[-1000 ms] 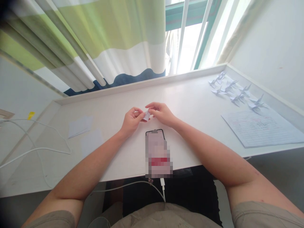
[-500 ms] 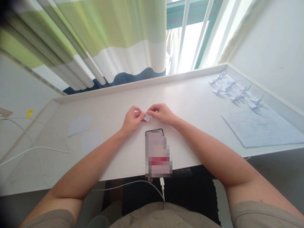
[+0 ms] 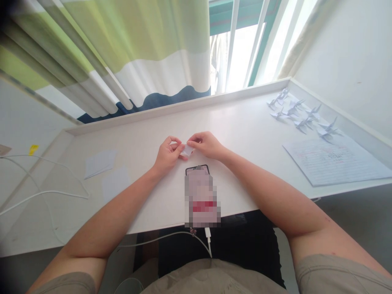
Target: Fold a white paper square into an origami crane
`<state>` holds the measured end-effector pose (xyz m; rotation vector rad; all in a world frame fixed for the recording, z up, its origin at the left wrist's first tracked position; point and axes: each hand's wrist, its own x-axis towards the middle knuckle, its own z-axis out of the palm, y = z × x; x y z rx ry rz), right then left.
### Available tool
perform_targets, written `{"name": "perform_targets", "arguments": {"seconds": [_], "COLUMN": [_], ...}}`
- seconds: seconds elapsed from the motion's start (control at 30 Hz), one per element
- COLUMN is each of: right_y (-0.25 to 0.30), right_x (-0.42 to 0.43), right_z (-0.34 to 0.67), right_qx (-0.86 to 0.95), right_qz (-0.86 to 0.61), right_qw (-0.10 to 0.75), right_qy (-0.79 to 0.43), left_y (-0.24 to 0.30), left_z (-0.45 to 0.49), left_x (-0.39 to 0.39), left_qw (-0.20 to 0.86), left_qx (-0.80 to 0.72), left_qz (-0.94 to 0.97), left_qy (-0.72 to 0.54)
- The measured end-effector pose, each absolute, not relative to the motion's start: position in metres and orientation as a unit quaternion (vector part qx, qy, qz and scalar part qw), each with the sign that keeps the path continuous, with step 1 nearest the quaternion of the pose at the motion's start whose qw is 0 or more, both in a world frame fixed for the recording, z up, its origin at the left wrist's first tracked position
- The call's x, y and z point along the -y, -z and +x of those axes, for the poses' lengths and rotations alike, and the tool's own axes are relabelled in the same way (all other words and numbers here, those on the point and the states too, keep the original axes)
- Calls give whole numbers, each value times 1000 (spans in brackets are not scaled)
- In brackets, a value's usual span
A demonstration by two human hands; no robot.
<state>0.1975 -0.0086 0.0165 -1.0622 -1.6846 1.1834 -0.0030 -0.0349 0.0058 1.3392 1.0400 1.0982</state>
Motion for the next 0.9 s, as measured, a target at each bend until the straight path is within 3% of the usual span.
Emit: {"name": "perform_targets", "arguments": {"seconds": [0.53, 0.9], "right_y": [-21, -19], "right_x": [10, 10], "right_z": [197, 194], "right_qx": [692, 680], "right_qz": [-434, -445], "right_qw": [369, 419], "right_qy": [-443, -405], "left_y": [3, -7], "left_z": [-4, -4], "left_x": [31, 31], "left_qw": [521, 552], "left_qx": [-439, -457], "left_qz": [565, 519], "left_qy": [-465, -466]}}
